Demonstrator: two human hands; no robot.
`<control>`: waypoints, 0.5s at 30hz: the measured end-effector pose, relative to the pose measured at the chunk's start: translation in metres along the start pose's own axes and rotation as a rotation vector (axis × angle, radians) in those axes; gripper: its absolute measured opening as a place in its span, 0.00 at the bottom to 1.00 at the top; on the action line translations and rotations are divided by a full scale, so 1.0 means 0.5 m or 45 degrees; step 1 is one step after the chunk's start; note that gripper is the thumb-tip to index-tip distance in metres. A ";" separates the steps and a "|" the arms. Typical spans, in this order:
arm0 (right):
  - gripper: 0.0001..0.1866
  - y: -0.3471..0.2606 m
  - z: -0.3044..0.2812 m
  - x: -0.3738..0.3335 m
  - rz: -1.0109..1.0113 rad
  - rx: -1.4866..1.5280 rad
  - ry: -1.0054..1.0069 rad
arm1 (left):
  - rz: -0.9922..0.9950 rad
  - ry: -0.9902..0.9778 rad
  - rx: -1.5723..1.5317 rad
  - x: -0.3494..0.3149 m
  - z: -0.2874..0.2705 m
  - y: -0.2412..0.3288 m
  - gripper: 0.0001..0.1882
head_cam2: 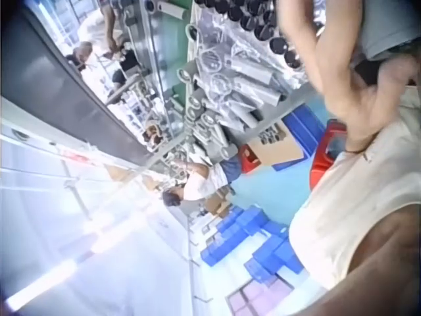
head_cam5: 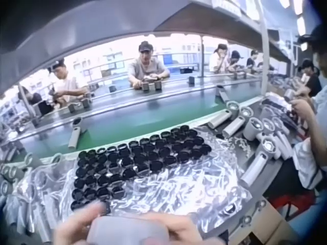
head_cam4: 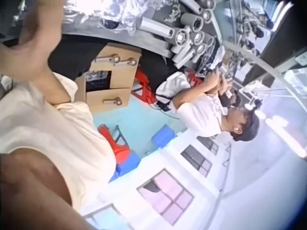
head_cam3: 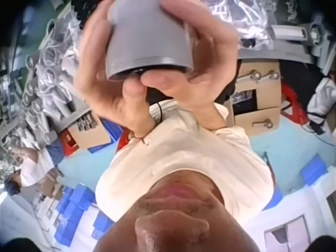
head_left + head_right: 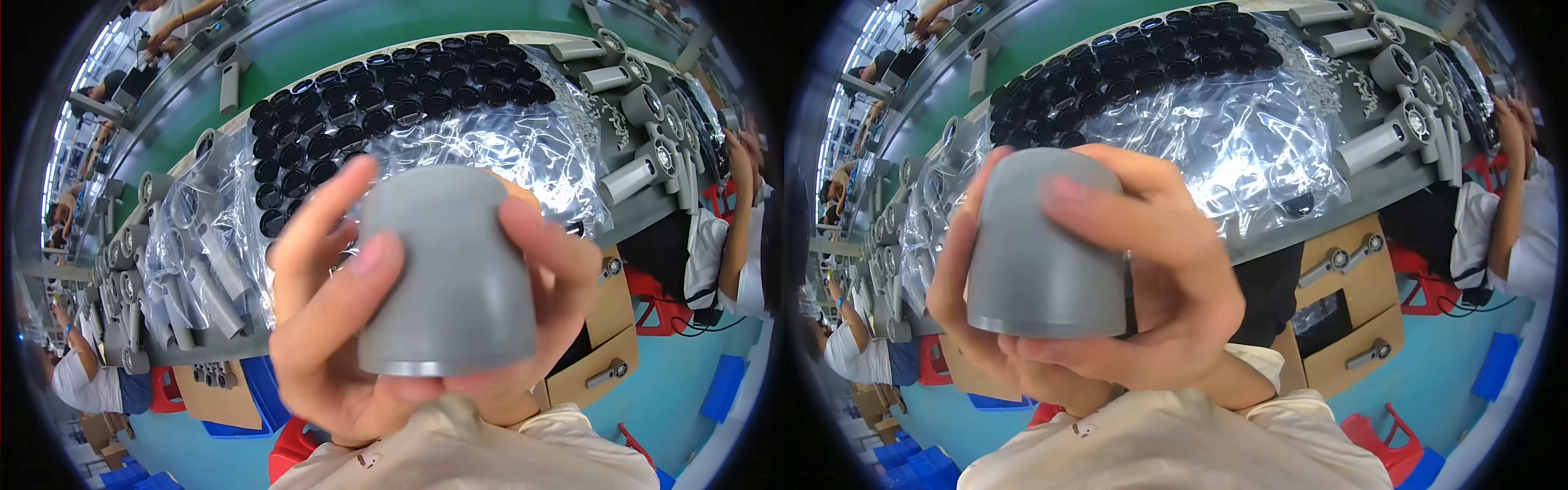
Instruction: Manually assemble components into hairdryer casings on an industrial production line.
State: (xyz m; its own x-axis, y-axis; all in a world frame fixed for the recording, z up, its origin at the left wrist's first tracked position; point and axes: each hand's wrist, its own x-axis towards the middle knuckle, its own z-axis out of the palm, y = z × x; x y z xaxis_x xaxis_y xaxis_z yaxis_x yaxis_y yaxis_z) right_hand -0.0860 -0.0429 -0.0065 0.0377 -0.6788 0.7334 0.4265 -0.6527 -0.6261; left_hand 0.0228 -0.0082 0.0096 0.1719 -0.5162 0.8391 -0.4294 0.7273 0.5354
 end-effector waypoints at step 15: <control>0.40 0.022 0.018 -0.020 0.069 -0.284 0.023 | -0.238 0.294 -0.318 -0.028 0.039 0.007 0.20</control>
State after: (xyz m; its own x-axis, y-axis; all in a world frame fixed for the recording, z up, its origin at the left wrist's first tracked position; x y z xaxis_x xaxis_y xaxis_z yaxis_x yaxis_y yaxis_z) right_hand -0.0735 -0.0404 -0.0182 0.0384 -0.7195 0.6934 0.2137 -0.6720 -0.7091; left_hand 0.0013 -0.0073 -0.0020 0.4341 -0.5558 0.7090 -0.1474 0.7325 0.6646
